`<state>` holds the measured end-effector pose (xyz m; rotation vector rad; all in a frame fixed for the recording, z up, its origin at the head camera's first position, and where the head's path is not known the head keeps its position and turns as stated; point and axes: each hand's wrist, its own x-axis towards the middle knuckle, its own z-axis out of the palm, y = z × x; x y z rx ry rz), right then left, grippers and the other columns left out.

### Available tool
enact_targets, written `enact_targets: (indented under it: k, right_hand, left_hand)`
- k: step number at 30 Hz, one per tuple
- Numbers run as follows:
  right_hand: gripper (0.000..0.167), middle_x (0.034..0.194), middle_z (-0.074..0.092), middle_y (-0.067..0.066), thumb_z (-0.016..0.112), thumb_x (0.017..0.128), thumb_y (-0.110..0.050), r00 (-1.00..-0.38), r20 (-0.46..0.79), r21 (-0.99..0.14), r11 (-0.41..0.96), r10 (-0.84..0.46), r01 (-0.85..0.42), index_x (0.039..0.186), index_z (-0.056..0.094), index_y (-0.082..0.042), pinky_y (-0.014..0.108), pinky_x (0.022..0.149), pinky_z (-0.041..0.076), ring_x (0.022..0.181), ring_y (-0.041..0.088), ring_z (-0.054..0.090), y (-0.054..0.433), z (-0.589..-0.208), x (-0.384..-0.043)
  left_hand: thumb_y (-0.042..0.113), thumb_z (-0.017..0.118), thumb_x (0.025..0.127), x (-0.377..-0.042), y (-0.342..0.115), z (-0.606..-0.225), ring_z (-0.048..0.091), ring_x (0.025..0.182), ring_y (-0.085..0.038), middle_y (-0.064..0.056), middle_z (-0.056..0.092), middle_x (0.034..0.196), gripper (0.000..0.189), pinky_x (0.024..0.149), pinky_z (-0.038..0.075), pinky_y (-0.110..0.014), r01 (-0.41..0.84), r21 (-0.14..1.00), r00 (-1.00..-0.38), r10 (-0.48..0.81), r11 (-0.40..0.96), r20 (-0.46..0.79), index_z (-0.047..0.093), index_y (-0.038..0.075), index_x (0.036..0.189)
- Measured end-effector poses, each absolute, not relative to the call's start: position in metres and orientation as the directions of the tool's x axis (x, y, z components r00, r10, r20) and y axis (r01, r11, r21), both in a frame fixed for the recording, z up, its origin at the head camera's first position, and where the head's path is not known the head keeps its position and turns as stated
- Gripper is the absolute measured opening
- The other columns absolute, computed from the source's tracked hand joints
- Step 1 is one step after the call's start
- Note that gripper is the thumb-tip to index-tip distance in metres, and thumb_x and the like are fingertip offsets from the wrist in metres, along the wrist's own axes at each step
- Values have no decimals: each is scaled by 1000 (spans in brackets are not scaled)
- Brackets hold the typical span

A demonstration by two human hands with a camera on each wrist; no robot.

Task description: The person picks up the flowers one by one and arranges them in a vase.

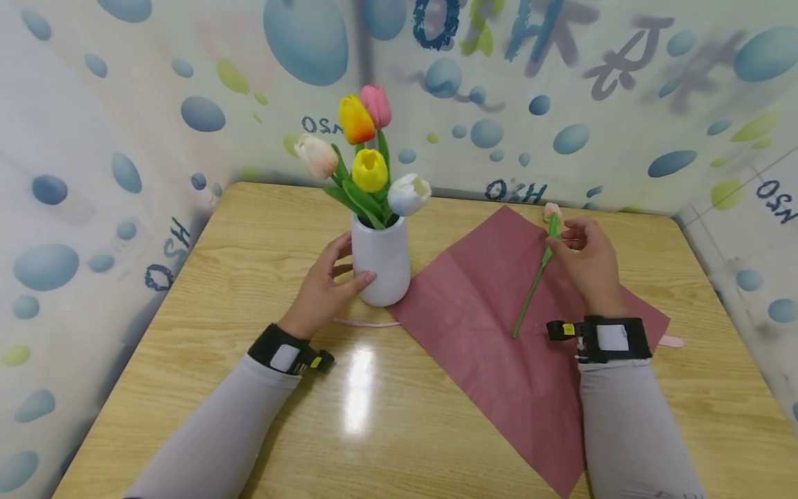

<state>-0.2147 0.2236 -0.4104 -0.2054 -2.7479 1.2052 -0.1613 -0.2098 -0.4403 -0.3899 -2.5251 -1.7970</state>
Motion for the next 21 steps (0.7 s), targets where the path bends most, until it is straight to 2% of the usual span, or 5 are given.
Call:
enact_targets:
  k: [4,9,12,15,21]
  right_hand:
    - [66,134,59,23,65,101,-41,-985,-34,-715,685,170,143,151,45,-3,35,86,52,124,38,59,227,-412,-217]
    - [73,138,54,27,63,101,-46,-967,-211,-656,712,143,248,152,39,2,51,94,51,121,40,55,231,-414,-219]
    - [73,133,56,26,61,101,-51,-956,-266,-605,751,122,265,146,43,4,48,89,51,115,39,55,234,-417,-220]
    - [69,125,59,23,60,99,-55,-950,-293,-555,790,109,262,137,52,2,40,80,48,108,35,54,236,-420,-219]
    - [55,104,65,15,61,98,-58,-963,-259,-485,853,71,194,115,66,-6,35,69,41,92,29,55,237,-432,-220]
  left_hand:
    - [32,75,97,-162,-210,-440,44,145,-25,2,43,161,75,115,43,-57,205,929,-970,192,310,150,34,31,161]
    - [32,75,97,-161,-210,-440,43,145,-26,1,42,161,76,115,42,-57,205,929,-970,191,308,151,34,31,161]
    - [32,75,97,-161,-210,-439,43,145,-25,2,42,161,76,115,43,-57,205,928,-970,189,310,151,34,31,161]
    - [32,75,97,-161,-210,-439,43,145,-25,2,42,161,76,115,43,-57,205,928,-970,190,310,151,34,32,161]
    - [31,75,97,-161,-210,-439,43,145,-26,2,42,161,76,115,42,-57,205,929,-970,193,309,150,34,31,161]
